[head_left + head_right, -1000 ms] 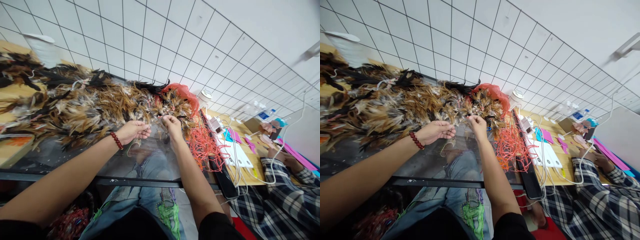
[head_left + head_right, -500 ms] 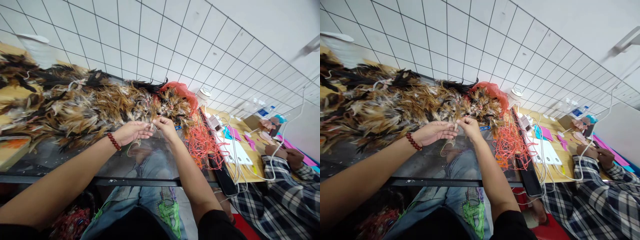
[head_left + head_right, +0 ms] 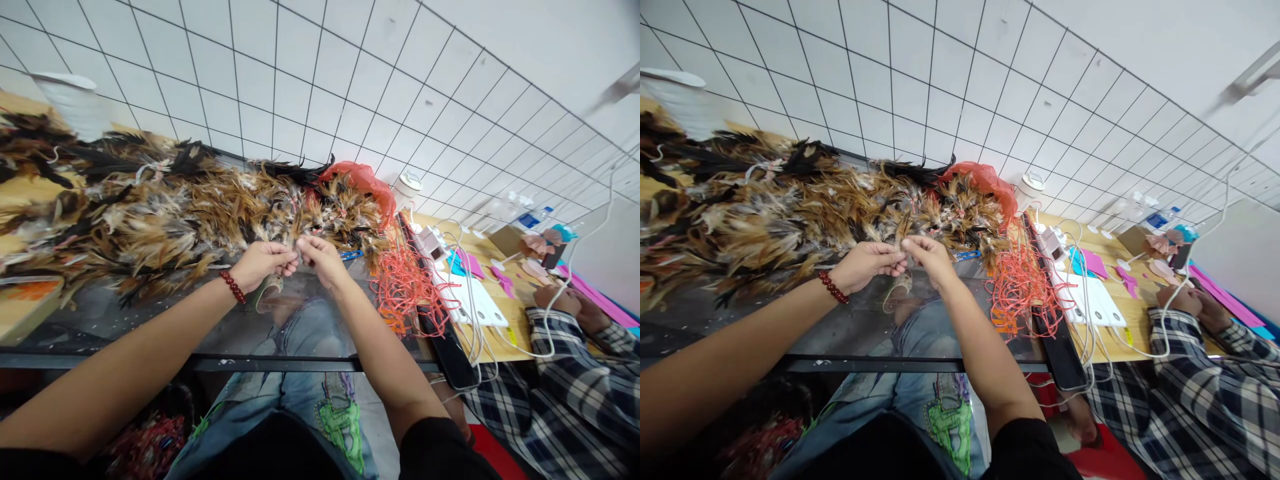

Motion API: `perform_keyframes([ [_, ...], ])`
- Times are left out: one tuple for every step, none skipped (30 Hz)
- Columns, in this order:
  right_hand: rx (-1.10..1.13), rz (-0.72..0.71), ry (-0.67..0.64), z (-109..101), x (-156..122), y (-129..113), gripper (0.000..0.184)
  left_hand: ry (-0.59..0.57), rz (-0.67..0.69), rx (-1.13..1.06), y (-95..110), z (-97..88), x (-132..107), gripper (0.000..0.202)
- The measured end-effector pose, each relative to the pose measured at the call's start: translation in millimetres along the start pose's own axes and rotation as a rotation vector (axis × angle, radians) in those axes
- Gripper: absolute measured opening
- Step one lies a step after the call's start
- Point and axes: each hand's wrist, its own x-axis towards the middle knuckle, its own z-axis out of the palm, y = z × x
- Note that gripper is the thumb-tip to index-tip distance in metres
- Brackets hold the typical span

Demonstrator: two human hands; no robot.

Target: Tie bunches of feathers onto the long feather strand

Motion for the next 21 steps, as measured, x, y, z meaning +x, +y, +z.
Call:
perform_keyframes([
  [-0.006, 0.003, -0.038, 1.4, -1.2, -0.2, 0.037, -0.008, -0.006, -0.004, -0.2, -0.4, 0.2, 0.028],
  [-0.016, -0.011, -0.051, 3.2, -2.5, -0.3, 0.037, -0.016, -0.011, -0.005, -0.5, -0.4, 0.2, 0.029],
  [-0.026, -0.035, -0.036, 5.1, -3.7, -0.3, 0.039, -0.02, -0.013, -0.008, -0.8, -0.1, 0.1, 0.03],
  [-0.035, -0.059, -0.003, 7.2, -4.8, -0.1, 0.04, -0.023, -0.011, -0.012, -0.9, 0.5, -0.1, 0.031],
  [-0.041, -0.08, 0.035, 9.2, -5.6, 0.3, 0.042, -0.023, -0.007, -0.017, -1.0, 1.2, -0.4, 0.032],
  [-0.046, -0.097, 0.068, 11.0, -6.1, 0.7, 0.042, -0.022, -0.001, -0.022, -0.9, 2.0, -0.9, 0.033],
  [-0.053, -0.11, 0.09, 12.5, -6.3, 1.2, 0.043, -0.022, 0.003, -0.024, -0.6, 2.7, -1.3, 0.033],
  [-0.064, -0.118, 0.1, 13.5, -6.0, 1.4, 0.044, -0.023, 0.007, -0.02, -0.2, 3.3, -1.8, 0.033],
  [-0.078, -0.126, 0.102, 13.5, -5.2, 1.1, 0.044, -0.025, 0.011, -0.013, 0.4, 3.7, -2.2, 0.033],
  [-0.096, -0.136, 0.107, 12.3, -4.0, 0.2, 0.043, -0.024, 0.018, -0.009, 1.3, 3.7, -2.6, 0.032],
  [-0.114, -0.149, 0.126, 9.4, -2.3, -1.5, 0.041, -0.014, 0.03, -0.012, 2.3, 3.5, -2.8, 0.032],
  [-0.133, -0.168, 0.167, 4.5, -0.4, -4.0, 0.039, 0.006, 0.046, -0.025, 3.5, 2.8, -2.9, 0.032],
  [-0.16, -0.194, 0.23, -2.2, 1.6, -7.3, 0.036, 0.033, 0.062, -0.047, 4.9, 1.8, -2.9, 0.031],
  [-0.204, -0.22, 0.303, -10.7, 3.2, -11.2, 0.034, 0.064, 0.077, -0.076, 6.2, 0.4, -2.6, 0.031],
  [-0.276, -0.239, 0.372, -20.4, 4.4, -15.4, 0.032, 0.094, 0.088, -0.109, 7.5, -1.1, -2.1, 0.03],
  [-0.39, -0.24, 0.412, -30.4, 4.8, -19.6, 0.03, 0.119, 0.094, -0.145, 8.6, -2.8, -1.4, 0.029],
  [-0.545, -0.212, 0.411, -39.9, 4.4, -23.3, 0.028, 0.138, 0.096, -0.181, 9.6, -4.4, -0.5, 0.028],
  [-0.723, -0.161, 0.379, -48.0, 3.3, -26.1, 0.025, 0.154, 0.097, -0.218, 10.5, -5.9, 0.5, 0.026],
  [-0.895, -0.099, 0.34, -54.0, 1.5, -27.8, 0.022, 0.17, 0.1, -0.252, 11.2, -7.2, 1.5, 0.025],
  [-1.051, -0.036, 0.287, -57.3, -0.6, -28.1, 0.019, 0.186, 0.108, -0.281, 12.0, -8.2, 2.5, 0.023],
  [-1.171, 0.014, 0.222, -58.1, -2.7, -27.0, 0.015, 0.201, 0.121, -0.303, 12.9, -9.0, 3.3, 0.022],
])
